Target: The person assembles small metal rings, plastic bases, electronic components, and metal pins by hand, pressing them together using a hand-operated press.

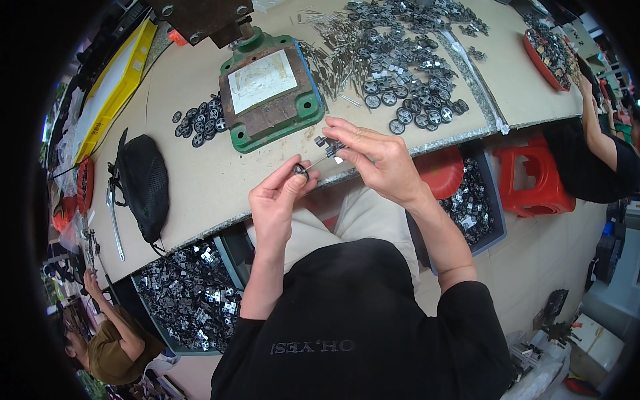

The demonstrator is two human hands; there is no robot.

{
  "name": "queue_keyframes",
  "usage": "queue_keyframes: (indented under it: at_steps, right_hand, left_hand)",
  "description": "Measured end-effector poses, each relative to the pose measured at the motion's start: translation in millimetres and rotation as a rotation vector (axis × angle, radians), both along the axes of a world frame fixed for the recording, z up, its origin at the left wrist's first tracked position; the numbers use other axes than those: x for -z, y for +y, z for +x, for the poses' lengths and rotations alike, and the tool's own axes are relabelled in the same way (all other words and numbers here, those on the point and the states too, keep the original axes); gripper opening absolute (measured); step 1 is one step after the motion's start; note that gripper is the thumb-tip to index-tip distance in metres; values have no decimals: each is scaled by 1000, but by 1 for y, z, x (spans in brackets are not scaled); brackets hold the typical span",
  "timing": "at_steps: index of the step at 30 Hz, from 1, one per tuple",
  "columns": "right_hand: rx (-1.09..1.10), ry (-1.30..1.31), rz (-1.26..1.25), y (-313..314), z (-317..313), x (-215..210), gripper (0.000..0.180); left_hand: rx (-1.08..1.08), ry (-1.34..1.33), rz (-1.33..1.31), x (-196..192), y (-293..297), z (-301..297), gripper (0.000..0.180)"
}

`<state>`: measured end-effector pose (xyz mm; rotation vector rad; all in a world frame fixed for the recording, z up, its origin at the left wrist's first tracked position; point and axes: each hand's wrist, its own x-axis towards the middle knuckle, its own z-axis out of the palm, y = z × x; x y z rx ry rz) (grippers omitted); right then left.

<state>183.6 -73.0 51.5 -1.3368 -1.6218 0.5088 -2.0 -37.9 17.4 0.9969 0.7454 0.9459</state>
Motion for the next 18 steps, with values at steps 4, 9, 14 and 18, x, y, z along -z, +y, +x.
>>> queue_keyframes:
  at_steps: [4, 9, 14, 18]
  right_hand:
    - [29, 210, -71, -1, 0, 5, 35]
    - [2, -9, -12, -2, 1, 2, 35]
    - [12, 156, -24, 0, 1, 13, 34]
    - [-12, 62, -41, -4, -5, 7, 33]
  left_hand:
    - [-88, 30, 135, 2, -3, 2, 32]
    - [37, -29, -175, 0, 1, 0, 30]
    - [-26, 11, 44, 0, -1, 2, 30]
    - [49, -96, -204, 4, 0, 1, 30]
